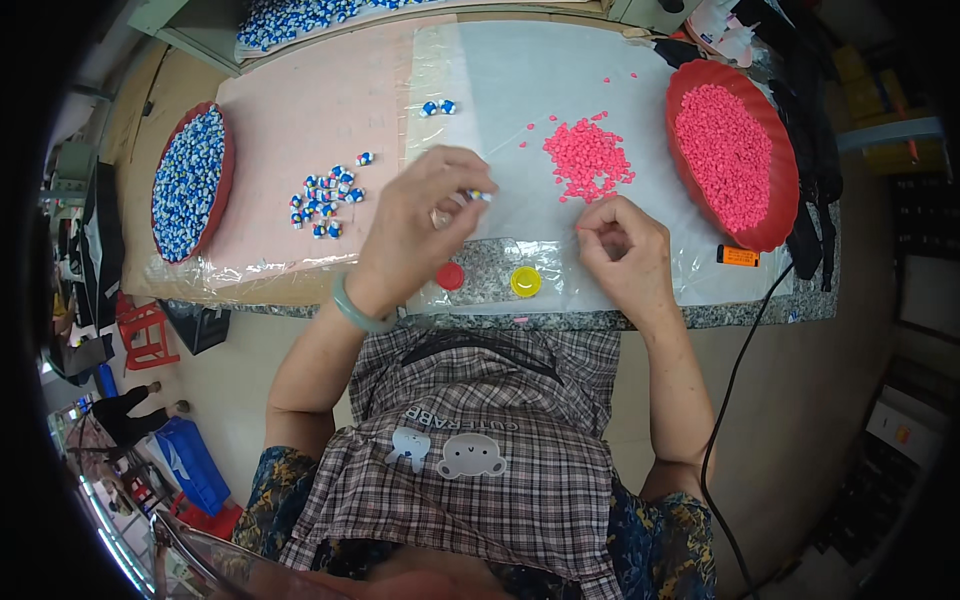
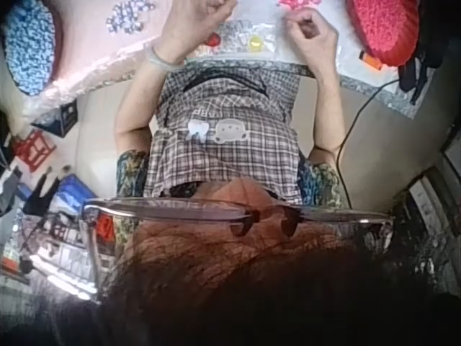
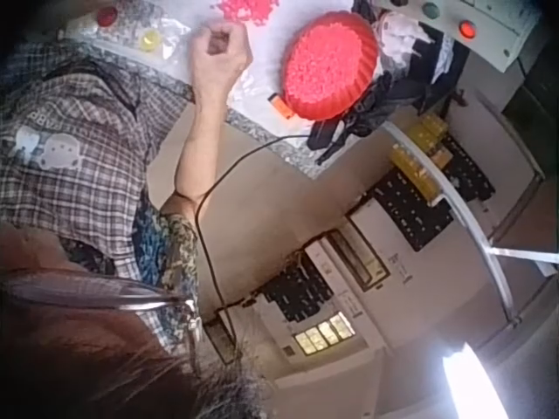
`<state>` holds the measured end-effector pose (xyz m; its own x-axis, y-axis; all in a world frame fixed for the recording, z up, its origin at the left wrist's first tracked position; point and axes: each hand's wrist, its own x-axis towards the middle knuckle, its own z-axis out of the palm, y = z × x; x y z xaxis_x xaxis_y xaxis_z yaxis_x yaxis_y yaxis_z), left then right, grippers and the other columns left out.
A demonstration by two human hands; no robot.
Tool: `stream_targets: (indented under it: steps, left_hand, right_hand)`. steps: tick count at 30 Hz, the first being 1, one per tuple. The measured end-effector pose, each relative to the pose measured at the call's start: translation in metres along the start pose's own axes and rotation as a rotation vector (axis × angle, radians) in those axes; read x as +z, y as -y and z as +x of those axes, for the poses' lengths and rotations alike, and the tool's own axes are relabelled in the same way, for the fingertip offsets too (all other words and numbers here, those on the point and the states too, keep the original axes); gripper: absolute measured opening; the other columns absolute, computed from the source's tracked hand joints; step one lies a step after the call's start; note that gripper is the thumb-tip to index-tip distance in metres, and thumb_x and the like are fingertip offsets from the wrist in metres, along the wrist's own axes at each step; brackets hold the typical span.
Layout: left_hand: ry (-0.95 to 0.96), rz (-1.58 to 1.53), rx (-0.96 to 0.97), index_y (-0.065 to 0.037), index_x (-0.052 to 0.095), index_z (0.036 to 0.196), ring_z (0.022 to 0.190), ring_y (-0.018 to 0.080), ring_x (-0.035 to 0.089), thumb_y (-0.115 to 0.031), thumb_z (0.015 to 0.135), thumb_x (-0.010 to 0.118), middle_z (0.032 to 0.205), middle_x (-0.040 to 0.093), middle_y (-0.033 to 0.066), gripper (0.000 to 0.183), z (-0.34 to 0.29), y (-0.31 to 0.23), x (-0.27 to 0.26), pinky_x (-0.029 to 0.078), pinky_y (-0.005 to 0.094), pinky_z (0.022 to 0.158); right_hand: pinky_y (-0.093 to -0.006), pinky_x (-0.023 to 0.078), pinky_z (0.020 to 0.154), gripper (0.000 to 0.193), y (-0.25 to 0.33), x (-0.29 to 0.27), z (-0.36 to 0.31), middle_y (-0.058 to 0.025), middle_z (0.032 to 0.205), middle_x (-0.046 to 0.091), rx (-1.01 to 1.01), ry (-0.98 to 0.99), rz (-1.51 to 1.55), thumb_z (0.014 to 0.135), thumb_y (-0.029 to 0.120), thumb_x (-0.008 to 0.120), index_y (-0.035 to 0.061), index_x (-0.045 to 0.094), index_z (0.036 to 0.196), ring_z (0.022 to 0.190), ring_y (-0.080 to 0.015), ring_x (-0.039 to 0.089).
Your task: Assemble small plastic toy components by hand at a factory workstation.
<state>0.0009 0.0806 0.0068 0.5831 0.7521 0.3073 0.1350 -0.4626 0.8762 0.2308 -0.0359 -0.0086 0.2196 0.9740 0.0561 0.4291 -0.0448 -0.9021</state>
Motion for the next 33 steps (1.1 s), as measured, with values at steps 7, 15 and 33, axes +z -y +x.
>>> stream_targets:
  steps: [7,15,33]
  left_hand:
    - [0.141,-0.013,-0.109,-0.003,0.07,0.104,0.07,0.0198,0.065,-0.006,0.088,0.069,0.094,0.067,0.012,0.016,-0.023,-0.018,0.032,0.053,0.0317,0.064]
    - [0.128,0.006,0.059,-0.005,0.063,0.093,0.066,0.0273,0.064,-0.008,0.086,0.069,0.083,0.061,0.0107,0.01,-0.033,-0.024,0.045,0.052,0.0382,0.061]
    - [0.133,-0.279,-0.189,-0.003,0.063,0.092,0.054,0.0054,0.049,-0.004,0.088,0.069,0.076,0.06,0.0034,0.008,-0.037,-0.035,0.03,0.039,0.0234,0.05]
  right_hand:
    - [-0.024,0.052,0.074,0.013,0.025,0.005,-0.009,-0.0067,0.1,0.06,0.117,0.15,0.341,0.086,-0.01,0.064,-0.0008,0.057,0.093,0.082,-0.0101,0.06]
    - [-0.0236,0.054,0.074,0.018,0.042,0.007,-0.026,-0.0052,0.093,0.066,0.134,0.132,0.221,0.087,-0.008,0.067,-0.0007,0.056,0.1,0.085,-0.0091,0.065]
    - [-0.0201,0.046,0.057,0.009,0.041,0.025,-0.035,-0.0025,0.086,0.063,0.251,0.15,0.525,0.094,0.003,0.066,0.0009,0.059,0.099,0.068,-0.0058,0.058]
